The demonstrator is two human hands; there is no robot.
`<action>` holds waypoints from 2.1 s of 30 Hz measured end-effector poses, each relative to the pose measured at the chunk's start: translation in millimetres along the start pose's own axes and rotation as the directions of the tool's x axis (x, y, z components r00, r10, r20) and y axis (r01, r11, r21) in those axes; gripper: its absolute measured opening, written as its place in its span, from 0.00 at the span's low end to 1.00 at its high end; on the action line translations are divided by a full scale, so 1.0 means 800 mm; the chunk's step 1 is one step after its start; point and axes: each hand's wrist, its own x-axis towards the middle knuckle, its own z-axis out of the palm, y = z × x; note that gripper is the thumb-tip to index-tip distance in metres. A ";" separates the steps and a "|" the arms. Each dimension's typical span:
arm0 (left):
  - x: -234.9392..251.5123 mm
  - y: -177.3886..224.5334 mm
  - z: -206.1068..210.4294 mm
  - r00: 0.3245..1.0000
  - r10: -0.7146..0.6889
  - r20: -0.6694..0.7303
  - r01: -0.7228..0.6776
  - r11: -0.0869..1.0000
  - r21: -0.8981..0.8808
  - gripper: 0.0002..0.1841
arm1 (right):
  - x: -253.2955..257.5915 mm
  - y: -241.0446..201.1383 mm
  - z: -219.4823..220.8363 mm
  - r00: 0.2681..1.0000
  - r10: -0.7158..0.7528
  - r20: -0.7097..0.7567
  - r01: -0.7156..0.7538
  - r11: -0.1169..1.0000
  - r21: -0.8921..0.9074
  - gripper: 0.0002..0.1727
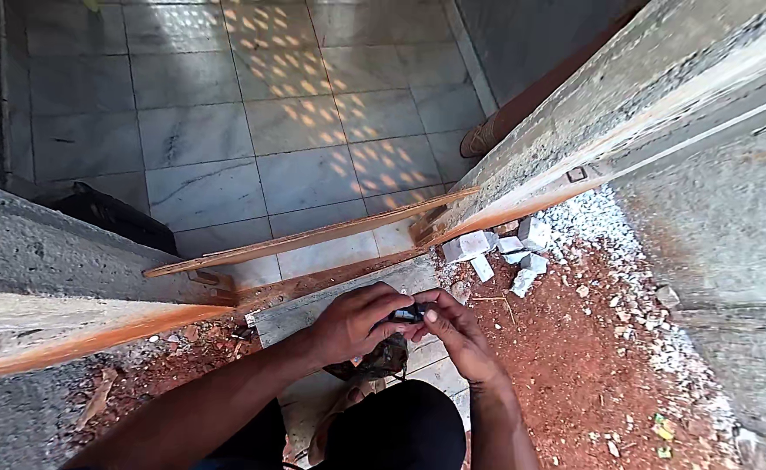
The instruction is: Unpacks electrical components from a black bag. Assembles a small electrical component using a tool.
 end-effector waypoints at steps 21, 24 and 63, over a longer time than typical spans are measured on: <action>-0.025 0.059 -0.115 0.961 -0.214 -0.173 0.059 0.775 -0.629 0.23 | 0.049 -0.069 0.140 0.754 -0.656 -0.018 0.629 0.730 -0.268 0.25; -0.032 0.064 -0.117 0.960 -0.217 -0.180 0.054 0.769 -0.636 0.23 | 0.042 -0.065 0.150 0.776 -0.621 -0.111 0.573 0.768 -0.288 0.31; -0.320 -0.102 0.093 0.150 -0.647 0.748 0.336 0.745 0.577 0.25 | -0.047 -0.007 0.084 0.952 -0.089 -0.293 -0.084 0.844 -0.530 0.15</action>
